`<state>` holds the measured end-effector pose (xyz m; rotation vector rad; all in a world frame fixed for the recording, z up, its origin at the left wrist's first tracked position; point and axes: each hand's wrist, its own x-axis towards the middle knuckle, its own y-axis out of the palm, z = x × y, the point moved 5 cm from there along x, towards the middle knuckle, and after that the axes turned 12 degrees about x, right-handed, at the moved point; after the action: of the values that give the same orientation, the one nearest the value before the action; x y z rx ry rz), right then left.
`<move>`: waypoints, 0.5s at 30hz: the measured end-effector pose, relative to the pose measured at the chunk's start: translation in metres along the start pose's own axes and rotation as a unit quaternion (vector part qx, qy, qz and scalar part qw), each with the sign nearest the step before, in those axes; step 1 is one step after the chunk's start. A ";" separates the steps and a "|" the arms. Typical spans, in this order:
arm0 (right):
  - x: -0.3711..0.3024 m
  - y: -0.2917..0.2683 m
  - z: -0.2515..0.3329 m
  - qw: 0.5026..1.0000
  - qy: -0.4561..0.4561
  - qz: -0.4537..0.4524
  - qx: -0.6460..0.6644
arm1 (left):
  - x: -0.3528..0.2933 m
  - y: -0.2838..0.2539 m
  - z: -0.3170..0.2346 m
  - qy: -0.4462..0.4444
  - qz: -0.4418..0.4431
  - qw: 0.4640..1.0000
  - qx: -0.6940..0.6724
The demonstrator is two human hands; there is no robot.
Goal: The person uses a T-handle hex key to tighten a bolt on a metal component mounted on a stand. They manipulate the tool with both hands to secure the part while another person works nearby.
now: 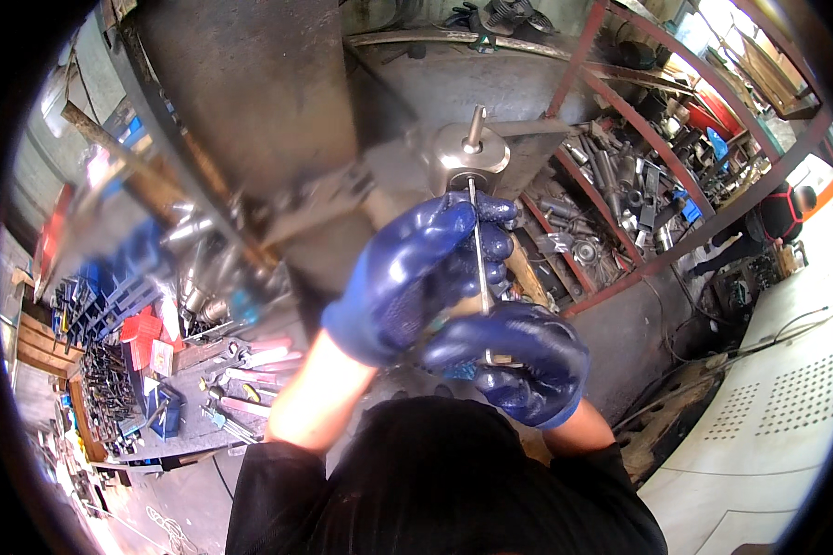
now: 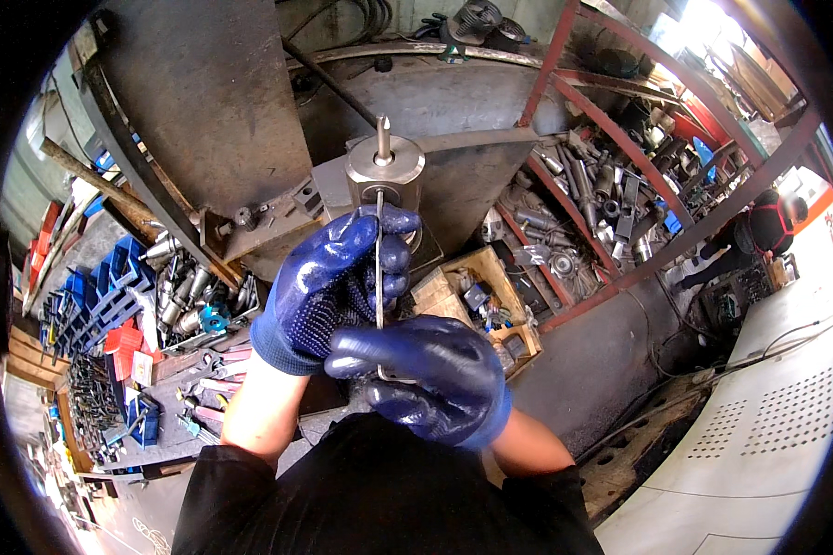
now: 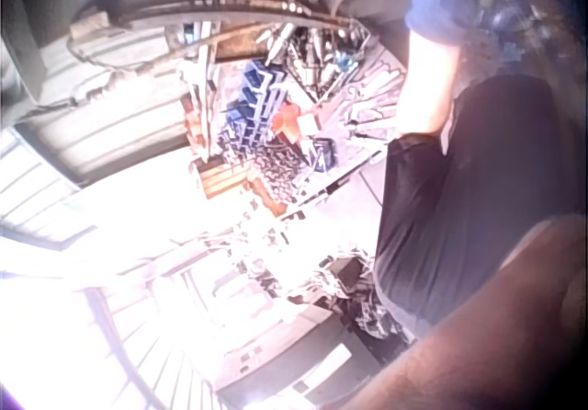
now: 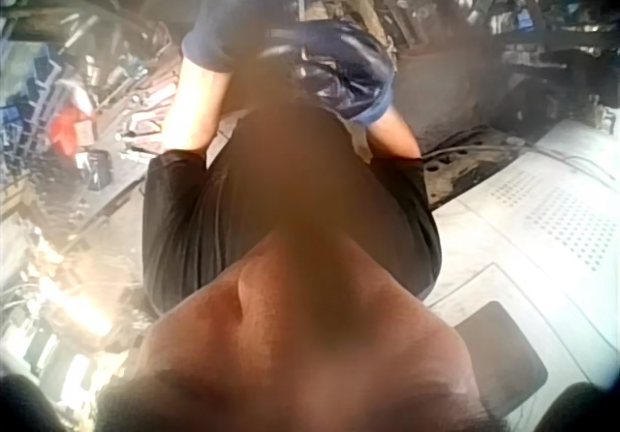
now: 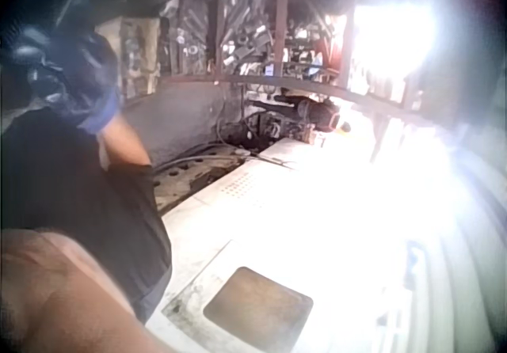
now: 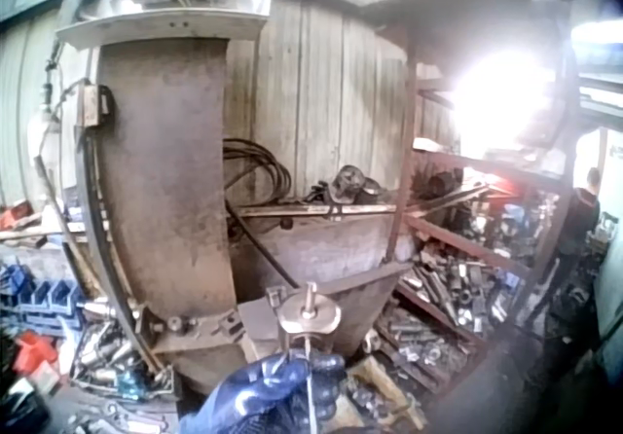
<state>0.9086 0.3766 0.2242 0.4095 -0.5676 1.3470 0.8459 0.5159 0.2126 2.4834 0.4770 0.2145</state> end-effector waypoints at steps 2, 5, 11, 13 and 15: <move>-0.010 0.009 0.000 0.984 0.042 -0.138 0.107 | 0.002 0.002 0.002 0.003 0.004 1.000 0.006; -0.014 0.011 0.006 0.995 0.006 -0.097 0.021 | 0.001 0.003 0.004 0.016 0.005 1.000 -0.001; -0.004 0.018 0.023 0.969 -0.120 -0.104 -0.187 | -0.001 0.005 0.001 0.016 -0.004 1.000 0.020; -0.002 0.019 0.031 0.965 -0.096 -0.098 -0.224 | -0.002 0.007 0.000 0.026 0.009 0.999 0.028; -0.002 0.017 0.035 0.942 -0.113 -0.026 -0.315 | -0.002 0.008 0.000 0.044 0.049 0.998 0.022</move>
<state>0.8866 0.3573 0.2502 0.0477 -1.1277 1.0005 0.8461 0.5085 0.2172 2.5505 0.3997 0.3579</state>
